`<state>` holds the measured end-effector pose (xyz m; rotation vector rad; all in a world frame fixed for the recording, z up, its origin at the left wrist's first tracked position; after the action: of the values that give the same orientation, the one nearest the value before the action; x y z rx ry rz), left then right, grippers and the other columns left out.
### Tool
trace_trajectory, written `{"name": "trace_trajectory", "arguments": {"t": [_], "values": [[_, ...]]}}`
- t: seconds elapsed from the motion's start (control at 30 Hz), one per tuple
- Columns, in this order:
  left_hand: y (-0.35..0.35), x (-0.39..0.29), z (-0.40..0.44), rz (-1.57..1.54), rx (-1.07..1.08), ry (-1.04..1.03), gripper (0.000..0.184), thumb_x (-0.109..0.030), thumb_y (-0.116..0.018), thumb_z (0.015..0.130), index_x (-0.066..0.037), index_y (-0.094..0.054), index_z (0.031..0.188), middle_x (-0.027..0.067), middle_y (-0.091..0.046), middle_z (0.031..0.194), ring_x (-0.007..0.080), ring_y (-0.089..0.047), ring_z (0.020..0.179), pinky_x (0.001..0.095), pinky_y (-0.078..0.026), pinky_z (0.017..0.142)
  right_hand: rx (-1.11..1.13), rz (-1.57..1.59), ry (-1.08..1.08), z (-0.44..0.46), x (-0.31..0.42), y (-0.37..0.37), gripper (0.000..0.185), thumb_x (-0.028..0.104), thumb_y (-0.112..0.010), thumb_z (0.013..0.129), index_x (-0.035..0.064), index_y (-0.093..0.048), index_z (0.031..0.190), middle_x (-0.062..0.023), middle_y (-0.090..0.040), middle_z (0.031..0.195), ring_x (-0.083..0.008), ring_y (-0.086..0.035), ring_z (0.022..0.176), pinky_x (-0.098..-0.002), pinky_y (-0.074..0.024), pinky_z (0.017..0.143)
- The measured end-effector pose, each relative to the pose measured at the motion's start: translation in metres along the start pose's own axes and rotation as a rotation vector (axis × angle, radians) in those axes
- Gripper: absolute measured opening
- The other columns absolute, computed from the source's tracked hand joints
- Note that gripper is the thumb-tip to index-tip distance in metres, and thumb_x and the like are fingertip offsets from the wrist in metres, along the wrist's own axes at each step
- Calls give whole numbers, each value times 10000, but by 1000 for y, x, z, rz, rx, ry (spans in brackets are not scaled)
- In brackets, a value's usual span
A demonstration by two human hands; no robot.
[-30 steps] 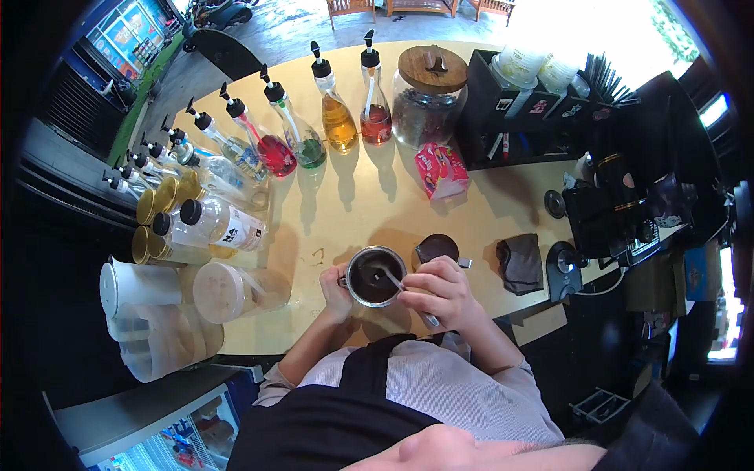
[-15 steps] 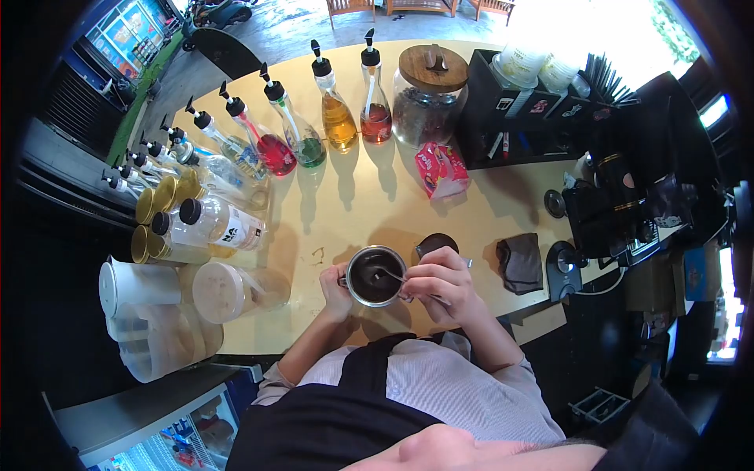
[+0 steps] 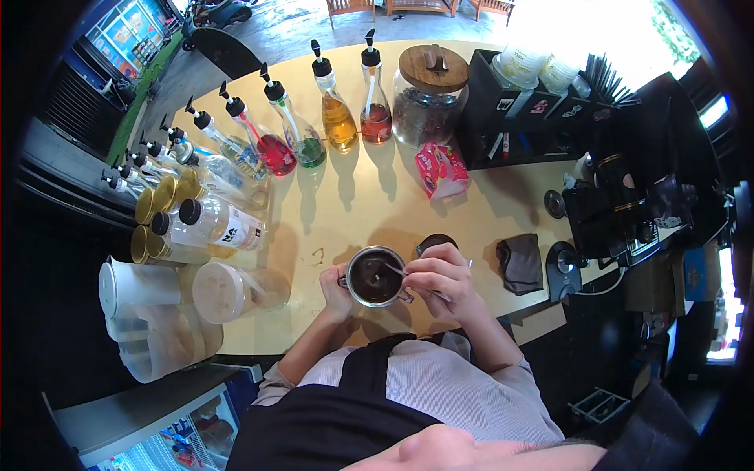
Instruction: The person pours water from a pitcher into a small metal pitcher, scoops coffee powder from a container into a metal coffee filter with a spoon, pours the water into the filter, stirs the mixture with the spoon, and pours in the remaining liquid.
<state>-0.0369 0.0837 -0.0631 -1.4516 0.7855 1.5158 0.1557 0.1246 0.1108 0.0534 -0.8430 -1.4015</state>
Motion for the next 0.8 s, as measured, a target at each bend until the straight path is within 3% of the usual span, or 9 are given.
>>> {"name": "trace_trajectory", "arguments": {"t": [0.33,0.4,0.63,0.7,0.8], "values": [[2,3,-1,-2,-4,20,582,-360,-232,929,3,-504,564,38,-502,537,105,-401,488,276,-291,462,-4,38,-44,0,-2,0,201,66,-628,669,80,-617,869,-51,-624,847,-246,-541,773,-339,-442,709],[1,-10,1,152,-8,-73,595,-364,-222,932,6,-522,577,39,-504,536,109,-403,485,277,-296,463,-1,129,-58,0,-1,-1,195,62,-628,680,87,-621,873,-51,-623,845,-248,-538,771,-339,-440,708],[0,-11,1,159,5,-78,600,-363,-216,934,8,-531,583,48,-499,526,120,-400,478,283,-295,464,-1,35,-62,0,-2,1,186,62,-626,690,92,-627,874,-49,-627,857,-249,-538,767,-345,-442,704],[-1,-8,2,117,27,-75,597,-361,-218,933,8,-532,583,46,-495,522,121,-400,478,281,-295,463,10,121,-64,-1,-1,-1,89,129,-653,753,78,-640,825,-55,-636,834,-238,-527,776,-324,-435,685],[2,-2,2,131,10,-97,589,-354,-220,932,4,-518,572,42,-481,513,119,-388,474,285,-289,461,-37,92,-74,0,-1,4,95,144,-661,754,82,-639,823,-49,-637,831,-238,-529,770,-327,-438,683]]}}
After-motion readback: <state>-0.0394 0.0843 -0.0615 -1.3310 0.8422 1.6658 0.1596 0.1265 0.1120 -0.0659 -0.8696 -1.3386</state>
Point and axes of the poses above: each hand's wrist, its own z-axis towards the middle knuckle, its own y-axis out of the back of the hand, x = y × z, the point moved 7 cm from there along z, towards the middle knuckle
